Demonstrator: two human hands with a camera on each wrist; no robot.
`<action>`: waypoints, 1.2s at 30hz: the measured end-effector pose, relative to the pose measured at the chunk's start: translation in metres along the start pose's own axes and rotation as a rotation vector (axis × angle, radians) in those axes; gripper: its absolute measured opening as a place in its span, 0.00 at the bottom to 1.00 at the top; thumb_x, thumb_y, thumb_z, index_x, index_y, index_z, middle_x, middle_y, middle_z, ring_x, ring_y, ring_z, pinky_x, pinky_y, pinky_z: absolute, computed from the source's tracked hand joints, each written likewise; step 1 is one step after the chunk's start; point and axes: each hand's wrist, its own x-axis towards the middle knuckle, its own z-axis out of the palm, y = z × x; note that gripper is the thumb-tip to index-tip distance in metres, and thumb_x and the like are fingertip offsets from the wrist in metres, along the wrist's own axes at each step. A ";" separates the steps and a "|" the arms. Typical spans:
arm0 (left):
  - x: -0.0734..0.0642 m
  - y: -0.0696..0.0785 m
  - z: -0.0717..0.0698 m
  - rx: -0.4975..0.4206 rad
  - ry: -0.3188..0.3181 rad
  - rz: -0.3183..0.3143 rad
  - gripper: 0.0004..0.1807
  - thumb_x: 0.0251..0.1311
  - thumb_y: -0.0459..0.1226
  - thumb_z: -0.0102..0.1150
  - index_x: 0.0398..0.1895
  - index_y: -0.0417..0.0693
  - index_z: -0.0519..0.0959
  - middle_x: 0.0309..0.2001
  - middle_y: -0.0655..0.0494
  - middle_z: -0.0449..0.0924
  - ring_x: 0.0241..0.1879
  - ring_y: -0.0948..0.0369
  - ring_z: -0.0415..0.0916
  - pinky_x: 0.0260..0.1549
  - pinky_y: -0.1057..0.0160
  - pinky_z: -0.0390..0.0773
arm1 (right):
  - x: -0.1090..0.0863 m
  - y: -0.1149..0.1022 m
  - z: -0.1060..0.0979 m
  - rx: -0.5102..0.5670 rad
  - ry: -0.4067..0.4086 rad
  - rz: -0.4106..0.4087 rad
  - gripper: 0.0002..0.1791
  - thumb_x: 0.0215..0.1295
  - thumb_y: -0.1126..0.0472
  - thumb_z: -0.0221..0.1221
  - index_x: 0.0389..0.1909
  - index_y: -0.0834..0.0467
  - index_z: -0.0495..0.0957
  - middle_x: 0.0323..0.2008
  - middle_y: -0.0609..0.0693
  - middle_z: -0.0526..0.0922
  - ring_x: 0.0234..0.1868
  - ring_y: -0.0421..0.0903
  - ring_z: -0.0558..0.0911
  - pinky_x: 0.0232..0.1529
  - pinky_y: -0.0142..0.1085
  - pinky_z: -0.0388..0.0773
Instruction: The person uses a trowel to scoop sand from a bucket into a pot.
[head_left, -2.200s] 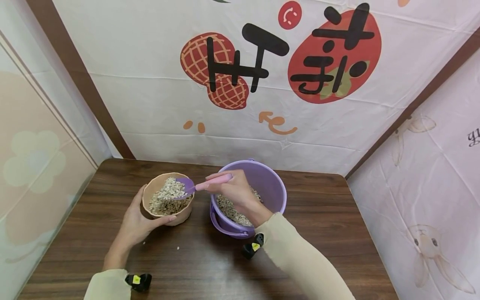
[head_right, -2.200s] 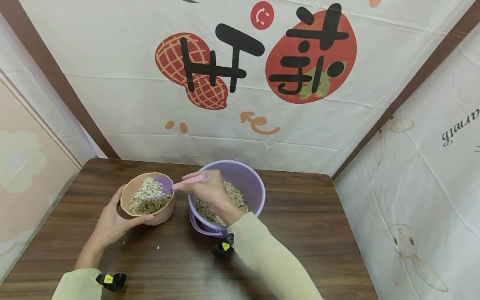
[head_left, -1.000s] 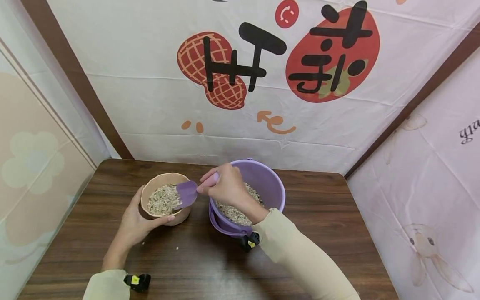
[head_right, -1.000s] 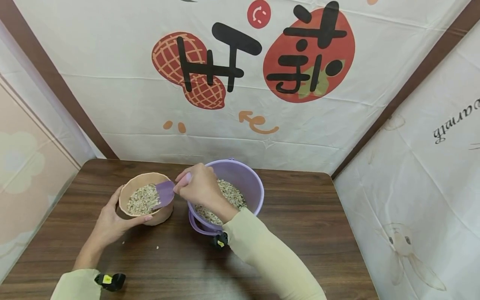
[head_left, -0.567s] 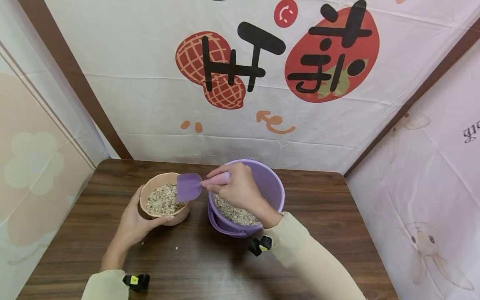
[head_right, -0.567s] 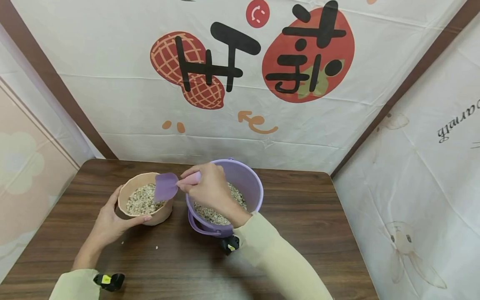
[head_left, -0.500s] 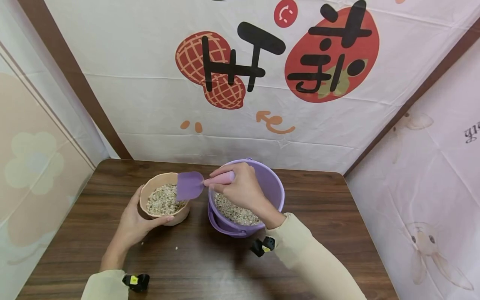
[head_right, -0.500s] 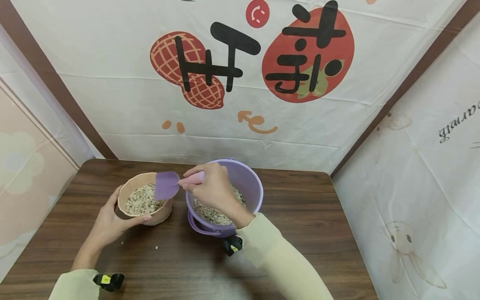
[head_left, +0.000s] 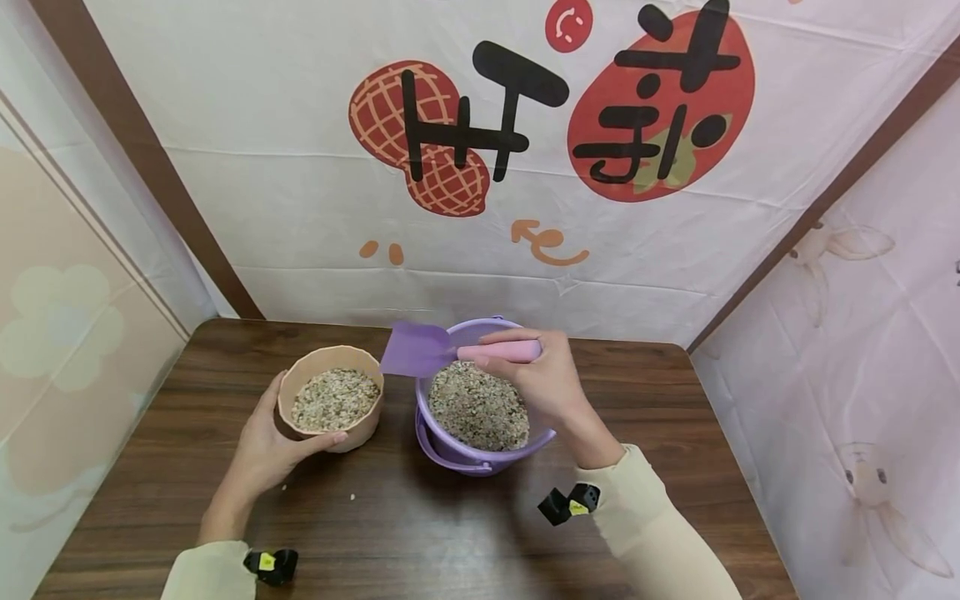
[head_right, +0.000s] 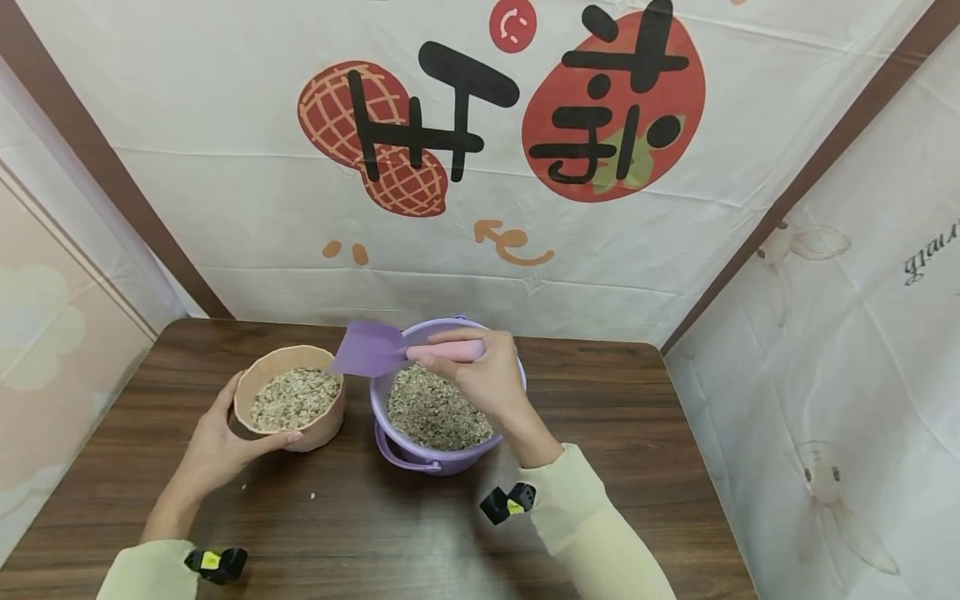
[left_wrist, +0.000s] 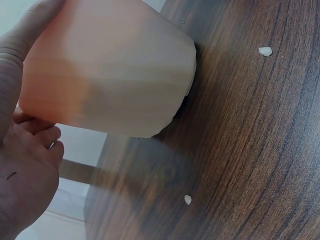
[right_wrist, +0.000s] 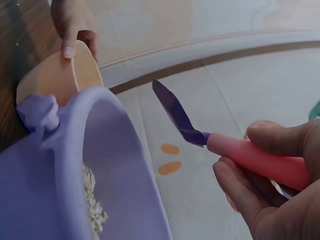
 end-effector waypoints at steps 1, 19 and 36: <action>0.000 0.000 0.000 0.001 0.000 -0.001 0.74 0.41 0.49 0.85 0.83 0.46 0.39 0.77 0.31 0.50 0.73 0.33 0.49 0.65 0.27 0.54 | -0.001 0.001 -0.003 0.016 0.007 0.007 0.13 0.55 0.67 0.75 0.41 0.64 0.89 0.35 0.54 0.90 0.37 0.46 0.86 0.37 0.34 0.84; 0.000 0.001 0.000 0.014 0.006 -0.008 0.74 0.41 0.49 0.85 0.83 0.45 0.39 0.77 0.30 0.49 0.74 0.32 0.49 0.65 0.27 0.54 | -0.030 0.033 -0.065 0.213 0.102 0.066 0.21 0.58 0.68 0.72 0.49 0.77 0.81 0.40 0.60 0.89 0.58 0.57 0.81 0.56 0.40 0.79; 0.000 0.003 0.000 0.020 0.012 0.008 0.73 0.41 0.49 0.85 0.83 0.44 0.41 0.76 0.30 0.52 0.73 0.33 0.51 0.65 0.27 0.55 | -0.048 0.067 -0.094 0.258 0.202 0.202 0.22 0.57 0.70 0.72 0.52 0.72 0.81 0.36 0.57 0.89 0.44 0.52 0.88 0.52 0.41 0.83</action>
